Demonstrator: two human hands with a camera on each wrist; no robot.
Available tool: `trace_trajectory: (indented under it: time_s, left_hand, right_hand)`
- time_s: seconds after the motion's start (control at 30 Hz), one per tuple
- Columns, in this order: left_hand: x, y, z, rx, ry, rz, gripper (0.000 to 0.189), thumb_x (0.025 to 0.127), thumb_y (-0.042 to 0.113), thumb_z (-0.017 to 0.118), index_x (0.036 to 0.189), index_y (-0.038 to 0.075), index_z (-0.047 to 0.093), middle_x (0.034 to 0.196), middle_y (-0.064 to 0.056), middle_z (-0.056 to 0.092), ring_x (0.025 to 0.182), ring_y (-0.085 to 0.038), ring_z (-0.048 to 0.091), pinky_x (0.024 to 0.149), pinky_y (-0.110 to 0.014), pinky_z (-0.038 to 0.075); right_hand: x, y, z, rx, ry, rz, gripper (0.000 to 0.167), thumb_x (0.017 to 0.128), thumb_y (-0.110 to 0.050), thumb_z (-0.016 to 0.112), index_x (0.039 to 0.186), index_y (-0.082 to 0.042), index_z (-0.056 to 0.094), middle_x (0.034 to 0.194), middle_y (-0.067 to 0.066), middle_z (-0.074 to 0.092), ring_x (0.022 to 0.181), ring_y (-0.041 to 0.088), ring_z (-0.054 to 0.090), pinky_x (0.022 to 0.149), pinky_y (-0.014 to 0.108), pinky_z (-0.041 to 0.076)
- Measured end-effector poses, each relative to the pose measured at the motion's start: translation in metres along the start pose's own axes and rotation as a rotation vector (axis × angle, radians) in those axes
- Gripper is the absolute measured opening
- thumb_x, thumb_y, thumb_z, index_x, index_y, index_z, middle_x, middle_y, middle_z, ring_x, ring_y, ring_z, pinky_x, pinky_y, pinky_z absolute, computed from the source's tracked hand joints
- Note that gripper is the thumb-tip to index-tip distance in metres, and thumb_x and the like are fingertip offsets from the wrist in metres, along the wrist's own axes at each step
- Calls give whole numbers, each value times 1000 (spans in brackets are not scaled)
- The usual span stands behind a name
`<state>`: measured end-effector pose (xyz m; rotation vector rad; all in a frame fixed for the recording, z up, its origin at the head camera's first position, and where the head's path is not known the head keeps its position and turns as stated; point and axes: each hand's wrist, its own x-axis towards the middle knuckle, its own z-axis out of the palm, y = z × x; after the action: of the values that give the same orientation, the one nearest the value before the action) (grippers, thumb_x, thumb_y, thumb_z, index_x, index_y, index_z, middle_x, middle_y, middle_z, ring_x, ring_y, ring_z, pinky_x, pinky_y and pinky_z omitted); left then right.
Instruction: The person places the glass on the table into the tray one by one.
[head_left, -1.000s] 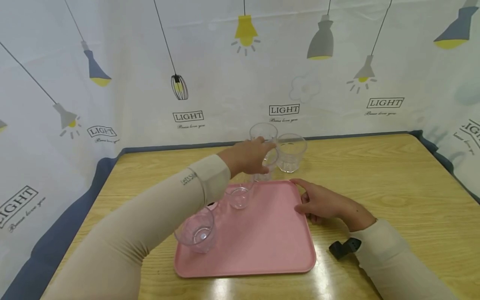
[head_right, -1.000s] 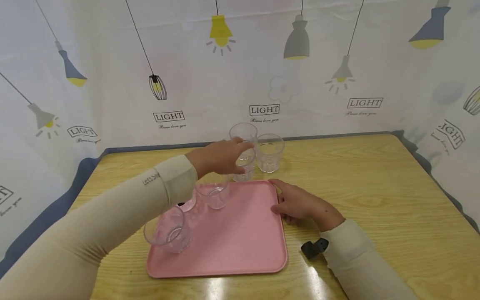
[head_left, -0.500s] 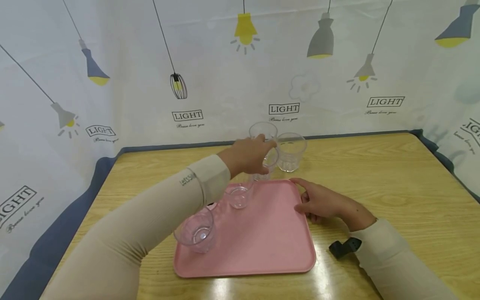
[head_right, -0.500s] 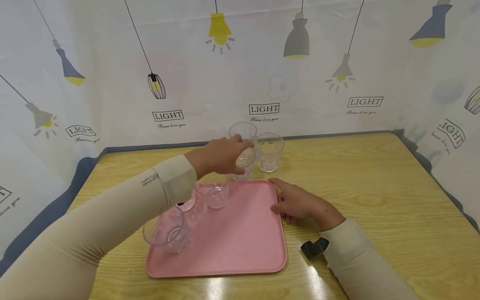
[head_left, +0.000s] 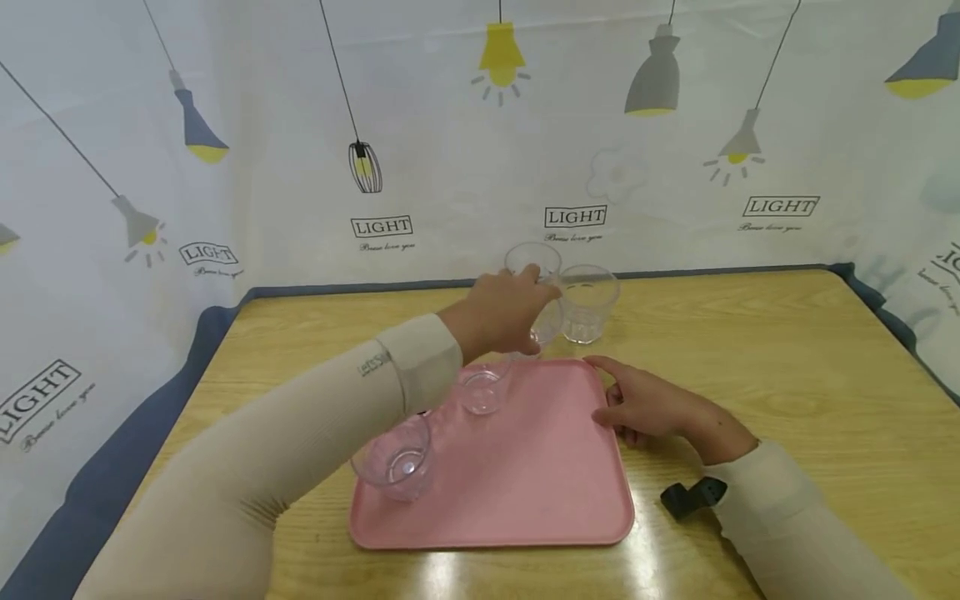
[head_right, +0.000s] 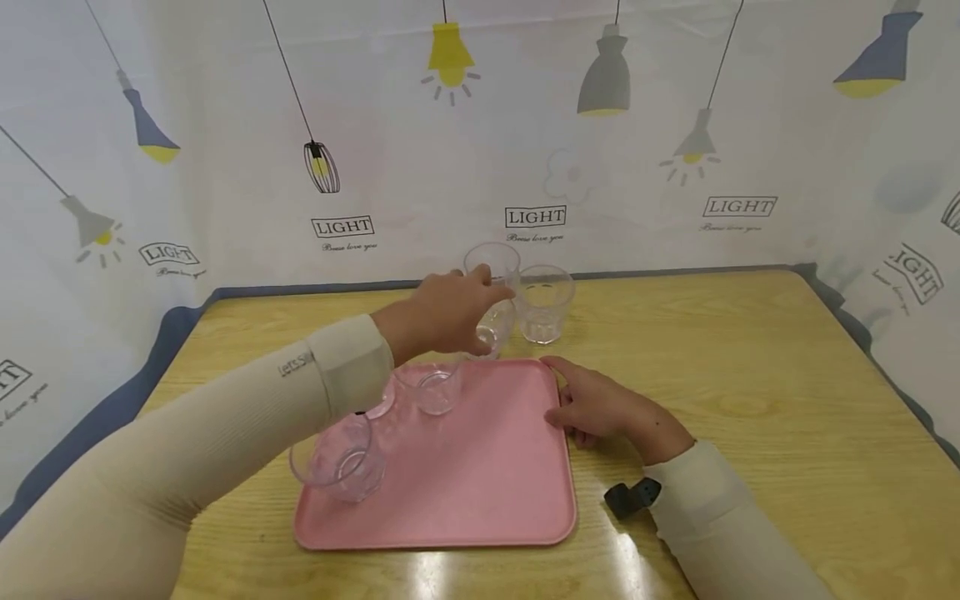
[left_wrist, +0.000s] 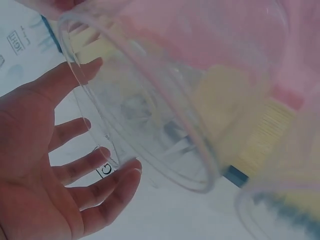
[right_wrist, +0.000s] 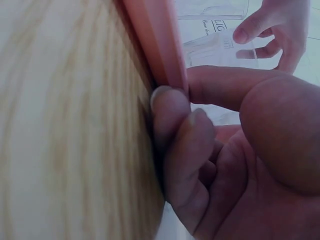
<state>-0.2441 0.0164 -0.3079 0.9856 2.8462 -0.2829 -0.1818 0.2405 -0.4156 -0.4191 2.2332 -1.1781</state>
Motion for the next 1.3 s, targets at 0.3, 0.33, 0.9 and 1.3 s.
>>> trace_trajectory:
  time_s: [0.3, 0.33, 0.9, 1.3]
  left_hand:
    - [-16, -4, -10, -44, 74, 12, 82, 80, 54, 78, 150, 32, 42, 136, -2, 50, 96, -24, 61, 76, -42, 56]
    - [-17, -3, -11, -53, 77, 15, 82, 80, 55, 78, 150, 32, 42, 136, -1, 50, 95, -23, 61, 74, -41, 56]
    - [-60, 13, -36, -99, 148, 78, 78, 80, 56, 74, 148, 31, 45, 131, 1, 54, 96, -19, 63, 68, -36, 56]
    - [-98, 22, -39, -127, 159, 120, 76, 79, 57, 74, 146, 33, 48, 129, 2, 55, 85, -13, 59, 60, -31, 51]
  right_hand:
    - [2, -3, 1, 14, -8, -4, 81, 97, -10, 63, 160, -11, 11, 68, 8, 62, 50, 17, 57, 47, 32, 51]
    - [2, -3, 1, 14, -7, -4, 81, 97, -10, 63, 160, -11, 11, 68, 8, 62, 50, 17, 57, 47, 32, 51]
    - [-1, -4, 1, 3, -7, -16, 81, 97, -12, 63, 159, -11, 12, 66, 6, 60, 51, 16, 56, 46, 29, 49]
    - [0, -1, 0, -7, -3, -27, 84, 96, -12, 65, 160, -12, 11, 65, 7, 60, 50, 17, 58, 46, 32, 52]
